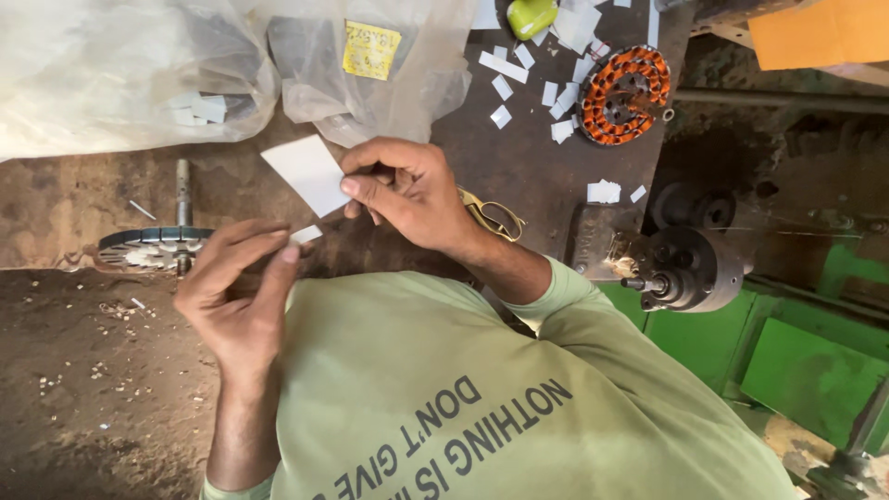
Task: The person uses gold-handled scissors to cut small rectangular pieces from a white sheet of material. They repeatedly pick up the sheet, cut a piece, and place it into a circular metal component with slots. The person also picks up a dropped piece from the floor and continues cutting.
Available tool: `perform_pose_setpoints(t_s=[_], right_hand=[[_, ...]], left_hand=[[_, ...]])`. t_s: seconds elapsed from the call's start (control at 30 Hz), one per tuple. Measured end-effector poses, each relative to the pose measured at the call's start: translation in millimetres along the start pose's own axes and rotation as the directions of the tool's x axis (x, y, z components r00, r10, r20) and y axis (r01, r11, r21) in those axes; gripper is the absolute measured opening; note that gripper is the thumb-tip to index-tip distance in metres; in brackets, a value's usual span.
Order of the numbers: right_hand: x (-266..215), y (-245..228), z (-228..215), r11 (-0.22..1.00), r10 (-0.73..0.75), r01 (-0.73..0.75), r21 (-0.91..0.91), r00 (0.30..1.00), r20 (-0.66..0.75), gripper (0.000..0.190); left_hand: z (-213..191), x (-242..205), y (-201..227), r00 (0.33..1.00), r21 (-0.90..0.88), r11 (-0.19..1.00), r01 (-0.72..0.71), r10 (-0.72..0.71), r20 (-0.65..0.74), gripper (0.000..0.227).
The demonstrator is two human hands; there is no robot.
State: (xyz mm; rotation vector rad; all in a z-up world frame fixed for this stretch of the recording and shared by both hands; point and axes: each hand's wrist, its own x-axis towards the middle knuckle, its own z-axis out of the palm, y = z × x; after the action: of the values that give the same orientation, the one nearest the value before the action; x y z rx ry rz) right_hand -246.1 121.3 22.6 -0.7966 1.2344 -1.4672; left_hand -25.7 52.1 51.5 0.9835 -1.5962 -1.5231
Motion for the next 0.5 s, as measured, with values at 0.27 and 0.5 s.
perform_pose_setpoints(t_s=[0.27,0.5], right_hand=[[-4,2,17,0.999,-0.004,0.003,0.034,1.000,0.017,0.012],[-2,2,16,0.999,0.045,-0.045,0.017,0.999,0.023,0.013]], left_hand=[[9,8,5,0.999,0.118,0.992,0.033,-0.029,-0.038,0.016],[13,10,-2,0.982,-0.211,0.961,0.176,-0.188,-0.036,0.019]])
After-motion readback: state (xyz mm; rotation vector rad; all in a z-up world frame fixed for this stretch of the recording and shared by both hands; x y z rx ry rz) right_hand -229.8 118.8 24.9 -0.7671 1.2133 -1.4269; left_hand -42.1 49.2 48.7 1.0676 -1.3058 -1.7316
